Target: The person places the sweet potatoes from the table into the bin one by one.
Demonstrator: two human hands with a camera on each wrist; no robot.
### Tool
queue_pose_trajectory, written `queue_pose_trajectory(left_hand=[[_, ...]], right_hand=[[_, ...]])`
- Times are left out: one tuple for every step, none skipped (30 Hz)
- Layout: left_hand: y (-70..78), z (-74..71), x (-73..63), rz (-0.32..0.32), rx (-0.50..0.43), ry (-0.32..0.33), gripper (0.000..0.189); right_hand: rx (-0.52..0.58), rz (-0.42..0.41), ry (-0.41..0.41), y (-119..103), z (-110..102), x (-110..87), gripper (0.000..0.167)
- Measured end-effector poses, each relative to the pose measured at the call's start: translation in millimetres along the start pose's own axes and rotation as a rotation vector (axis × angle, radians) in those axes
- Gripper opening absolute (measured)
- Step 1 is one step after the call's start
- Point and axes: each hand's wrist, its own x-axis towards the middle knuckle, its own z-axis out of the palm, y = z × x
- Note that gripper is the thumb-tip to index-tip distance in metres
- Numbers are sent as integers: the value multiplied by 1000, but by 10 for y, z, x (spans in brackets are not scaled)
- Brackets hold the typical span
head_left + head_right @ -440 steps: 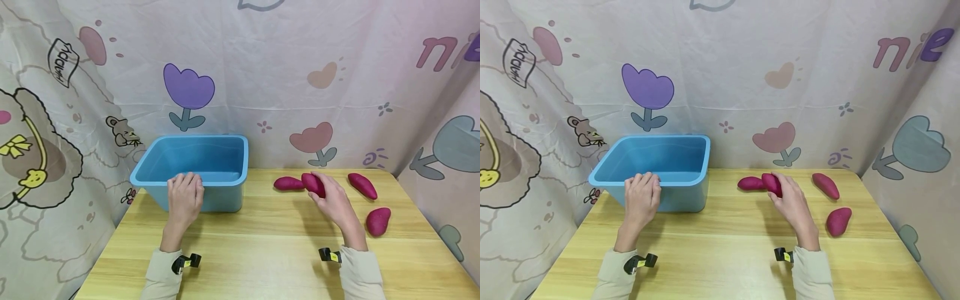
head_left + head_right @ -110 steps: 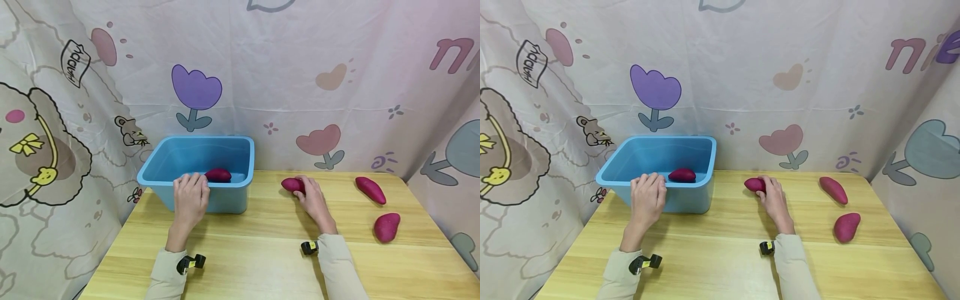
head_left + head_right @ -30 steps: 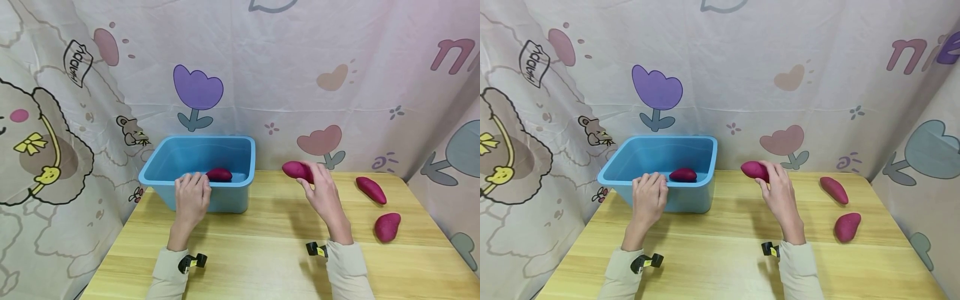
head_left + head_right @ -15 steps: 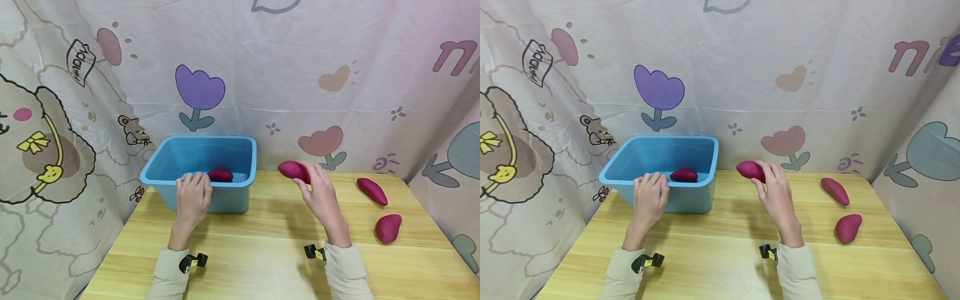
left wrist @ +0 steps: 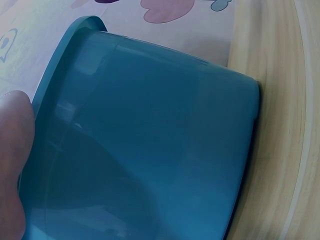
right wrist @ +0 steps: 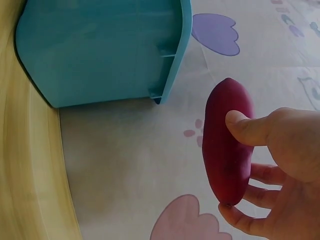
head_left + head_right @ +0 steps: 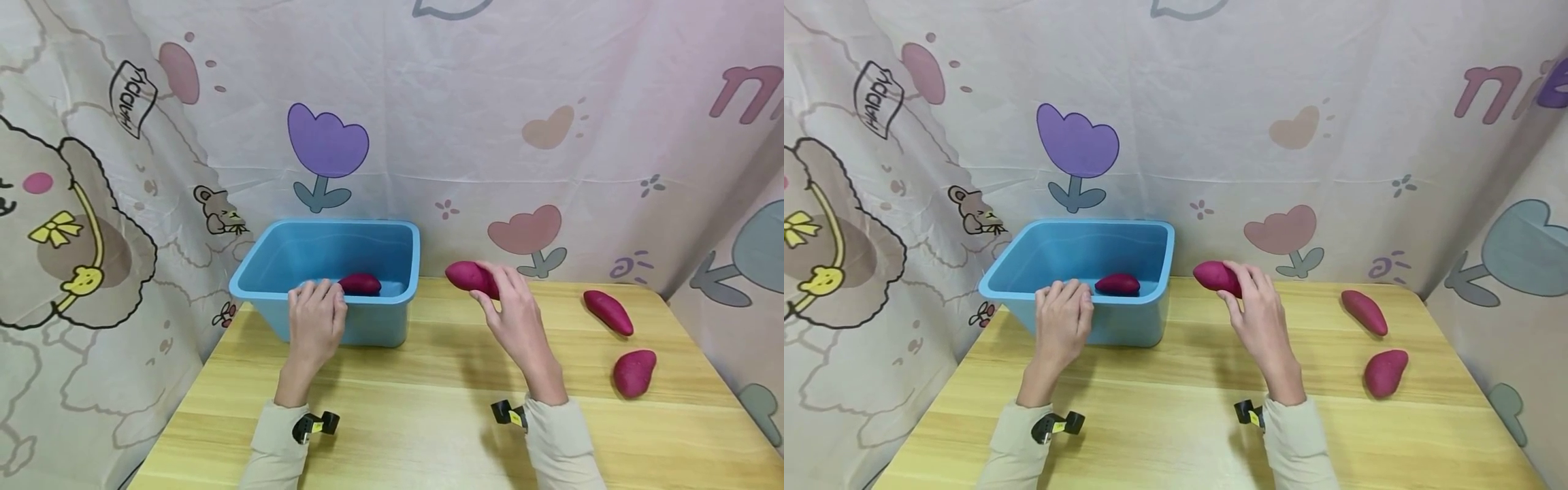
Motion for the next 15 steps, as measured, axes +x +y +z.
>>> queue_pose_trajectory(left_hand=[[-6,-13,-5,1,5,0,36],[-12,-27,-9,2,11,-5,36],[-18,-41,-12,3,15,-12,36],[-14,-37,-7,8,14,-17,36],[-12,-31,-4,8,14,-21,36],[-10,-27,-2,9,11,-21,36],[-8,-23,-3,7,8,-18,36],[-8,-21,-2,3,6,-19,36],[-8,-19,-3,2,5,-13,36],[-7,-18,-5,-2,6,-11,36],[-9,-17,-7,-3,6,-10,36],[-11,-17,-8,-4,7,-9,36],[-11,-20,-10,-5,7,-10,36],[-12,-23,-9,-5,8,-12,36],[-13,-27,-9,-4,7,-15,36]], right_hand=[[5,-4,1,-15,12,5,48],[10,-7,2,-31,24,10,48],[16,-11,3,-48,37,13,49],[18,-11,5,-55,37,13,49],[21,-13,6,-65,37,16,49],[24,-16,6,-75,40,18,49],[26,-20,4,-85,44,23,49],[28,-25,1,-97,50,29,49],[31,-29,-2,-109,57,36,49],[32,-35,-5,-122,64,45,48],[33,-40,-7,-135,71,56,48],[34,-44,-10,-146,79,66,48],[35,-49,-13,-157,86,77,48],[35,-54,-16,-166,95,87,48],[35,-57,-19,-176,101,97,48]])
